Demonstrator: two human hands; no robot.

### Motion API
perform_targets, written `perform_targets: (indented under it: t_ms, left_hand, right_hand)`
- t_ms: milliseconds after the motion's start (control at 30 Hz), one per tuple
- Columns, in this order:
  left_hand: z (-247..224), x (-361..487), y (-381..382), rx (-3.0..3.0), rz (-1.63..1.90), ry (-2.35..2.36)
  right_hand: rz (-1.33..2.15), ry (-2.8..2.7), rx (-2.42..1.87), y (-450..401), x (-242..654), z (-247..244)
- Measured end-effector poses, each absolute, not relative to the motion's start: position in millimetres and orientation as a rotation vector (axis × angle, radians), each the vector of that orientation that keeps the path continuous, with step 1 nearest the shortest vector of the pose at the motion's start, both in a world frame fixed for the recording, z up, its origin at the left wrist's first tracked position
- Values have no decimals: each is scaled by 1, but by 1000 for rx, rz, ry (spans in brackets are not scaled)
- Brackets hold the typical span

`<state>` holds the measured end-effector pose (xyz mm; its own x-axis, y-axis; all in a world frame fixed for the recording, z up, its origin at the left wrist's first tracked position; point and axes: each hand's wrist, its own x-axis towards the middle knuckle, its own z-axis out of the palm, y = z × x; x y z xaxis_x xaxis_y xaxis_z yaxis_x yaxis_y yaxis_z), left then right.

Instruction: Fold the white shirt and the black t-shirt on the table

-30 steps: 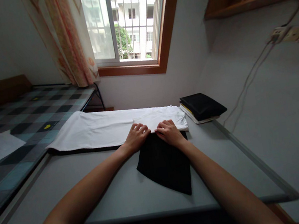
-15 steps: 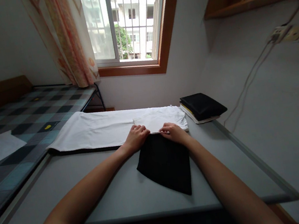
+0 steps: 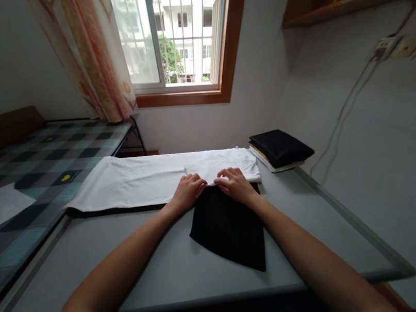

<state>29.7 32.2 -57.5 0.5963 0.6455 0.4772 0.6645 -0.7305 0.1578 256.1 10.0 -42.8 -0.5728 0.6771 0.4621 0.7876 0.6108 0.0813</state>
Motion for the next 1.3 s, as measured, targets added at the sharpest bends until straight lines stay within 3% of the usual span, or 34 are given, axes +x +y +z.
perform_targets:
  t_ms: [433, 900, 1300]
  left_hand:
    - [-56, 31, 30, -2665, -723, -1081]
    - [-44, 32, 15, -2476, -584, -832]
    - [-44, 33, 16, -2472, -607, -908]
  right_hand:
    - [-416, -2453, -1253, 9, 250, -45]
    - [-580, -2352, -1072, 7, 255, -38]
    - [-540, -2426, -1102, 10, 253, -41]
